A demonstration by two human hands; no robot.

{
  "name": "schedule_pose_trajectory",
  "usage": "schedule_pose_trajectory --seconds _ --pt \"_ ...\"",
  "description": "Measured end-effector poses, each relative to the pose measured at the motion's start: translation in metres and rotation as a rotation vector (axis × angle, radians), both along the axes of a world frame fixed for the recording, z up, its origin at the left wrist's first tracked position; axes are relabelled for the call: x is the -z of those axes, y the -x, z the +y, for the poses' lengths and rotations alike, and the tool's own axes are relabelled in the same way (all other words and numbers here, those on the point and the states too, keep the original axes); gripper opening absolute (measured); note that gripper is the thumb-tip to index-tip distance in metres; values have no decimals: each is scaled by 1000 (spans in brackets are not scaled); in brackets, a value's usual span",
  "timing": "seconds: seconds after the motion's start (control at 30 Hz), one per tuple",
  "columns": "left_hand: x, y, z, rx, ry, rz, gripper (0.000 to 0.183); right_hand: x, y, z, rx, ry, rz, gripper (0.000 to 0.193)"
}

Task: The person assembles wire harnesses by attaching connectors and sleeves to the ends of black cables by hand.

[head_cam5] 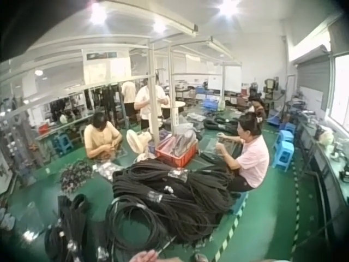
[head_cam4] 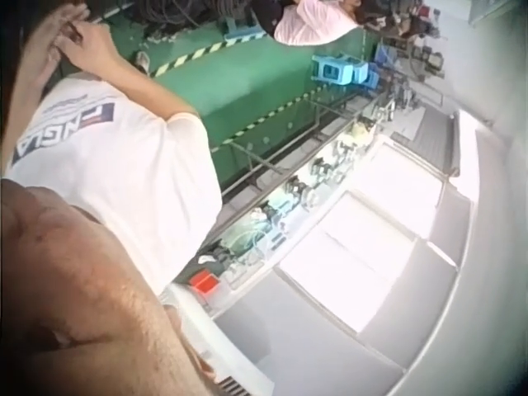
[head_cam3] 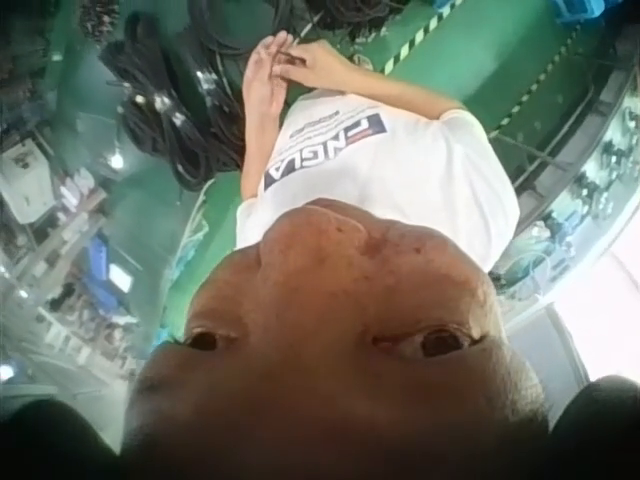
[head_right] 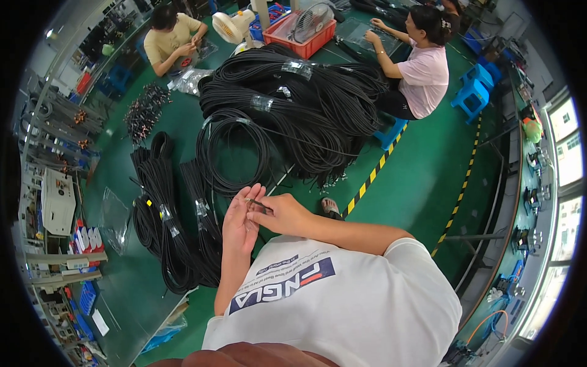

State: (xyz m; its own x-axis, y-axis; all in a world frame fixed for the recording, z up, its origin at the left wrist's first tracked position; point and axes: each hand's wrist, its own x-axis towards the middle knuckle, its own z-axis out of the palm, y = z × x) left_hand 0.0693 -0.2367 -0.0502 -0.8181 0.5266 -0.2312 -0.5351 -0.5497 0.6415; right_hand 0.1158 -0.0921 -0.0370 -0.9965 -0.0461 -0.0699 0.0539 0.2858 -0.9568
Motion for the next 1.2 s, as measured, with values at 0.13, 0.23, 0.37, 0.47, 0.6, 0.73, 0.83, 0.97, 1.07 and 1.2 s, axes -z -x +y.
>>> schedule_pose_trajectory --seconds 0.13,0.23,0.37,0.47,0.6,0.73,0.83,0.97,1.07,1.2 --pt "-2 0 2 48 32 33 31 3 0 1 -17 -6 152 19" --pt "-9 -2 9 -46 100 -2 32 4 1 4 56 61 58 18" --pt "7 4 -2 -103 260 38 33 12 6 11 75 218 43 16" --pt "-2 -2 -6 59 185 -63 31 6 8 12 79 482 -157 22" --pt "-12 -11 -3 99 258 -2 23 -7 2 16 10 514 -429 23" --pt "-4 -9 -5 31 138 4 15 4 3 9 58 402 1 26" --pt "0 -7 -13 -62 166 25 16 -23 -2 21 42 598 -160 30" --pt "-1 -9 -17 -21 230 70 20 -21 -2 32 -46 686 -262 29" --pt "0 -14 -23 -45 232 63 21 -25 -4 35 -131 842 -294 23" --pt "-1 -15 -31 -57 246 53 21 -35 -2 40 -319 1084 -406 21"
